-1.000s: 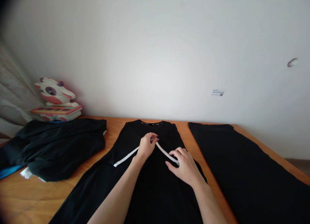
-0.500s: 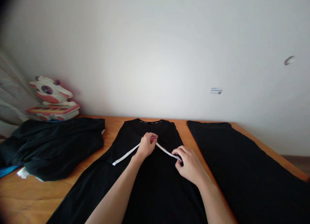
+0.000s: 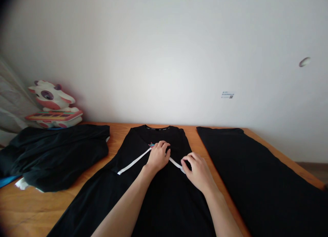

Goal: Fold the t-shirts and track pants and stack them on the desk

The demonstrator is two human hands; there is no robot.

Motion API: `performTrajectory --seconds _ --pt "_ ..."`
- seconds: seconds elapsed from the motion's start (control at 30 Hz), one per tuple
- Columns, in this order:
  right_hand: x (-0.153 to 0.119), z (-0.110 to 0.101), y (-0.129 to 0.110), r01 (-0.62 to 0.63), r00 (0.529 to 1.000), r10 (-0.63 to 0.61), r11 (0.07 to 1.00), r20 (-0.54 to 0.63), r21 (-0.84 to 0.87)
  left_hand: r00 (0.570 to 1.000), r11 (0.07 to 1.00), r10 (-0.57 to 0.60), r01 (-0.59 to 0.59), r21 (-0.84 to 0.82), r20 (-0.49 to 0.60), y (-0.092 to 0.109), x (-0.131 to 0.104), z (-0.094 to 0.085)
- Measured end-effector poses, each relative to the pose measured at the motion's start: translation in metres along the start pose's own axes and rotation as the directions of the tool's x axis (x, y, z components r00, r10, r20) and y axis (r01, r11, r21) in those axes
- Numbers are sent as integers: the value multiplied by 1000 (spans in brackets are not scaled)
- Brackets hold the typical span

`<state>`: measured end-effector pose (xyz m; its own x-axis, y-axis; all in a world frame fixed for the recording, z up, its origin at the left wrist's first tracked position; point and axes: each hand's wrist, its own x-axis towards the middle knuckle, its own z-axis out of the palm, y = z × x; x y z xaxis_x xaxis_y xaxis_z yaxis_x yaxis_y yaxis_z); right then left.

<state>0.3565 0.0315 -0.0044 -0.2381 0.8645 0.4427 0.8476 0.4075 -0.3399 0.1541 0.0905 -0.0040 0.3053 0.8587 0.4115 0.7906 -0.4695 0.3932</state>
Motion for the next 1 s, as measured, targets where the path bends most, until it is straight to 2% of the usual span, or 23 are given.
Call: performTrajectory --seconds 0.1,0.17,0.37,0.6,0.73,0.9,1.0 --pt "-1 -3 1 -15 1000 15 1000 11 -9 982 980 -190 190 -66 2 -3 2 1" --pt "-1 -7 -2 -9 999 9 1000 44 -1 967 956 -256 255 -145 9 -8 5 1" --pt "-3 -14 -8 30 988 -34 999 150 28 944 926 -328 328 -188 29 -14 11 -2" --pt "-4 -13 -7 45 978 -49 999 203 22 944 936 -320 328 -123 86 -11 9 -2" --pt "-3 -13 -5 39 976 -36 999 216 -10 923 926 -351 367 -83 158 -13 29 1" --pt "-3 -10 0 24 986 -27 999 166 22 892 922 -366 387 -27 264 -7 68 11" --pt "-4 -8 1 14 992 -21 998 128 54 878 919 -376 393 1 296 -1 83 19"
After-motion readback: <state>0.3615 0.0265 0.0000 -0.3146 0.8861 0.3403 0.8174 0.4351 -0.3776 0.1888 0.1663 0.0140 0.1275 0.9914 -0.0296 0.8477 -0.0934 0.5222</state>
